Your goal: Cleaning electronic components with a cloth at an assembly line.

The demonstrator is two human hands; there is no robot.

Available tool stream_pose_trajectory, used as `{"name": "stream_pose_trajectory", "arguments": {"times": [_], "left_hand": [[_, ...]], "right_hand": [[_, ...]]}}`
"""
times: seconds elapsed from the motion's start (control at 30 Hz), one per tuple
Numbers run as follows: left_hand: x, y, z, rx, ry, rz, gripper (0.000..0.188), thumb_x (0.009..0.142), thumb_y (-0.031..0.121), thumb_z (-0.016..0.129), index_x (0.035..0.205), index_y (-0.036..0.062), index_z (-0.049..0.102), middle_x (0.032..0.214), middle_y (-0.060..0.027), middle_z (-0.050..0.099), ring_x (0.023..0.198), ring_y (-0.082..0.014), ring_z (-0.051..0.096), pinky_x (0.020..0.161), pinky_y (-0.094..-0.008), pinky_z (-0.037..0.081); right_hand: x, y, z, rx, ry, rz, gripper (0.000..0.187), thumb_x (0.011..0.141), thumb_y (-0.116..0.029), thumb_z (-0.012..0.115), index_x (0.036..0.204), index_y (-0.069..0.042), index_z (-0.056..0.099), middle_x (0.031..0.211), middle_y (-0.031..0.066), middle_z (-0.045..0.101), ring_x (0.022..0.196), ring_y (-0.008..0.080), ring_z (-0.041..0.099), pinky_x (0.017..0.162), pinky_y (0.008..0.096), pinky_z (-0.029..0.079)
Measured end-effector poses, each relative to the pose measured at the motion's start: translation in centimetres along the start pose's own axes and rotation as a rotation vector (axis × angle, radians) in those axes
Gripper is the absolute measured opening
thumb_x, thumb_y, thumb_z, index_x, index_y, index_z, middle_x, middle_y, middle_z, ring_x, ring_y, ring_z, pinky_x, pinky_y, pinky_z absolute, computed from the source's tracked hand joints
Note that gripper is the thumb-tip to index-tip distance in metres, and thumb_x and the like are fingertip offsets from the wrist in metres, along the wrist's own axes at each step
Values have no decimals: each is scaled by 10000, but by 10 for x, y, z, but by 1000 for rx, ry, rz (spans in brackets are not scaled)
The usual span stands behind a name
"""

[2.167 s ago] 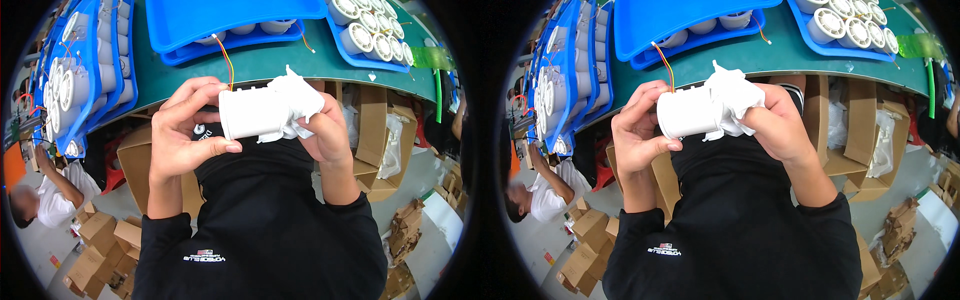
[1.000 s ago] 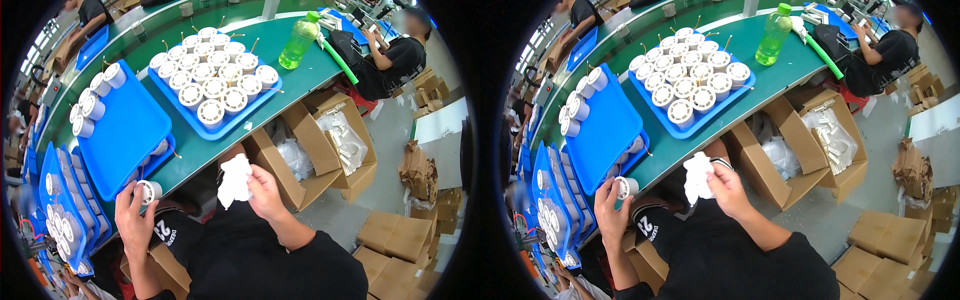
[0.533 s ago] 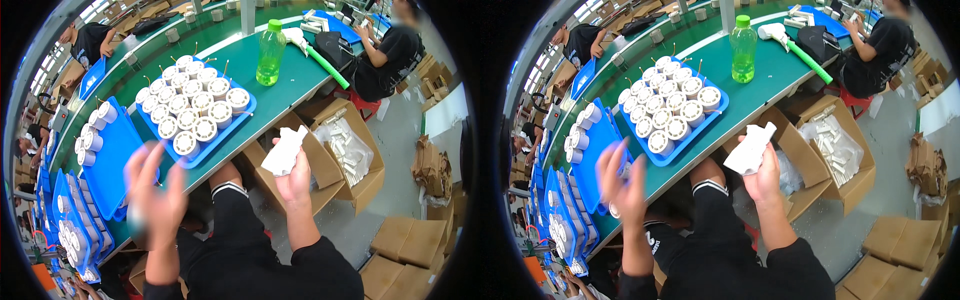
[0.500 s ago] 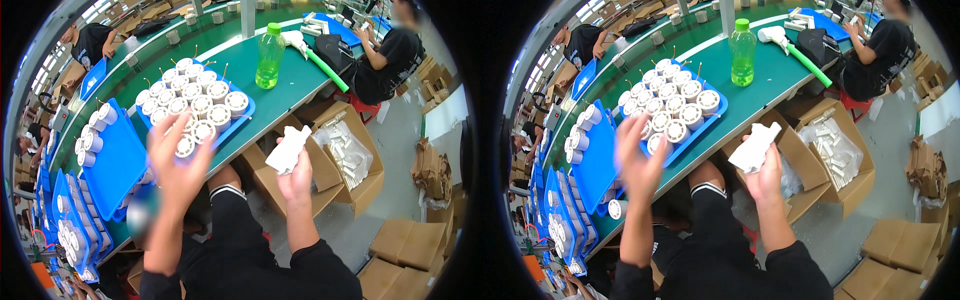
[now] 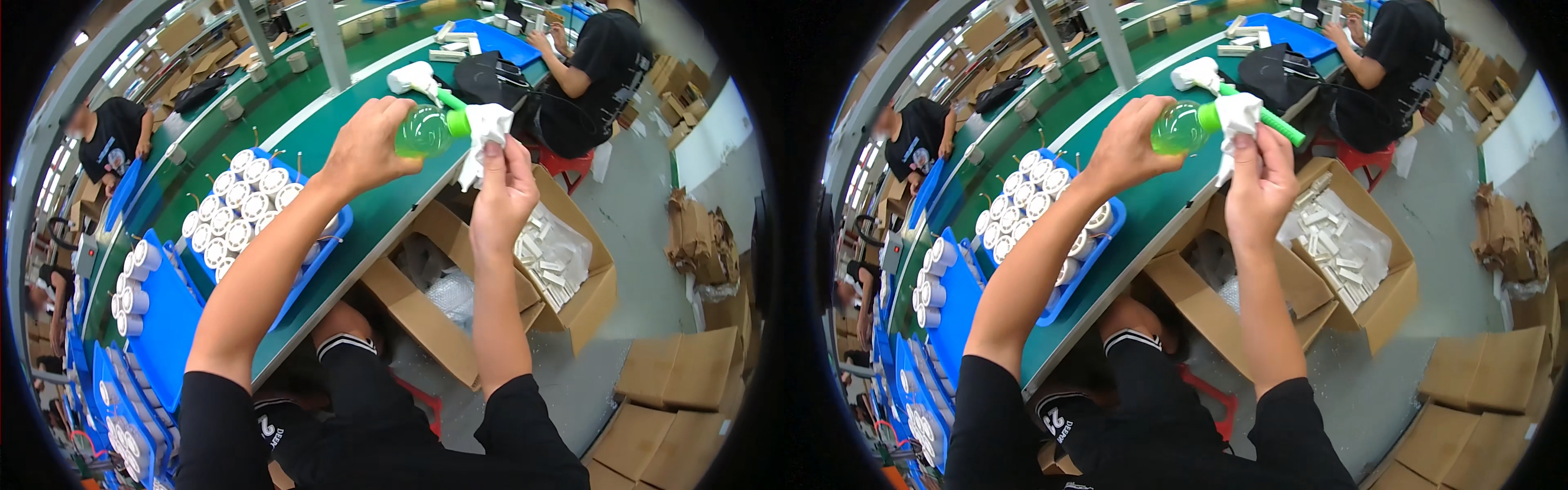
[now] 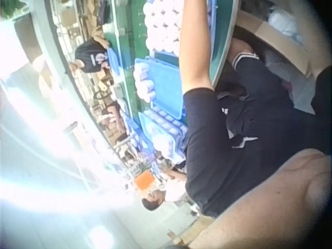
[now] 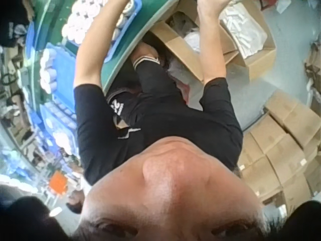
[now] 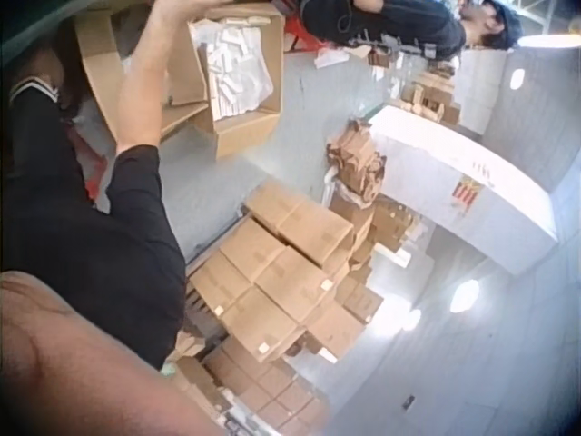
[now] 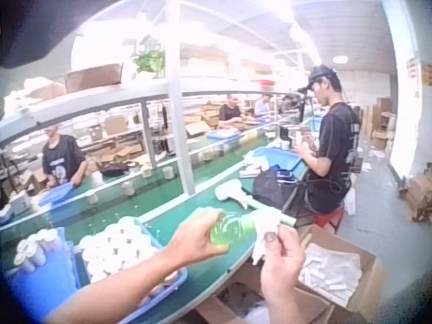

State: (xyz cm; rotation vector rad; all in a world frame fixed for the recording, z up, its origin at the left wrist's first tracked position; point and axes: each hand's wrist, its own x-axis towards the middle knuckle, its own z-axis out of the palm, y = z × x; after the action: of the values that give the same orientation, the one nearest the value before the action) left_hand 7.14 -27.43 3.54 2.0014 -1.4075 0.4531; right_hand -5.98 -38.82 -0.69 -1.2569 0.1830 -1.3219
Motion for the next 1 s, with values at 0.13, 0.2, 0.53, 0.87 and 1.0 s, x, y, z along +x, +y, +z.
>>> {"name": "stream_pose_trajectory", "arguments": {"times": [0.13, 0.2, 0.53, 0.87, 1.0], "left_hand": [[2, 24, -20, 160, -70, 176, 582, 561, 107, 768, 1099, 36, 558, 1014, -110, 588, 972, -297, 551, 832, -383, 478], [2, 32, -34, 309, -104, 286, 568, 543, 83, 776, 1069, 61, 563, 994, -84, 580, 986, -284, 547, 835, -372, 478], [24, 91, -34, 632, -223, 707, 357, 697, 82, 660, 1043, 92, 574, 963, -14, 533, 1016, -186, 518, 940, -335, 422], [11, 67, -11, 472, -207, 654, 417, 654, 90, 714, 1053, 93, 591, 945, -19, 550, 989, -201, 531, 905, -336, 438], [-1, 46, 0, 292, -315, 459, 546, 584, 98, 792, 1094, 87, 598, 1029, -49, 601, 1006, -238, 549, 871, -360, 467]], "right_hand": [[-17, -16, -6, -5, 46, 26, 212, 931, -90, 605, 1067, 71, 627, 1057, 32, 566, 881, 90, 543, 766, 223, 449], [-28, -18, -11, 64, 50, 103, 219, 942, -85, 581, 1098, 65, 618, 1078, 34, 578, 904, 93, 556, 784, 237, 459], [-71, -18, -41, 766, 310, 561, 263, 968, -108, 491, 1219, -29, 512, 1122, 69, 611, 984, 166, 607, 842, 312, 505], [-81, -6, -61, 987, 266, 637, 287, 993, -122, 416, 1254, -33, 495, 1171, 89, 595, 1008, 192, 598, 838, 315, 517], [-78, -11, -58, 990, 297, 693, 272, 975, -108, 432, 1227, -42, 512, 1103, 59, 612, 934, 148, 599, 782, 279, 504]]}}
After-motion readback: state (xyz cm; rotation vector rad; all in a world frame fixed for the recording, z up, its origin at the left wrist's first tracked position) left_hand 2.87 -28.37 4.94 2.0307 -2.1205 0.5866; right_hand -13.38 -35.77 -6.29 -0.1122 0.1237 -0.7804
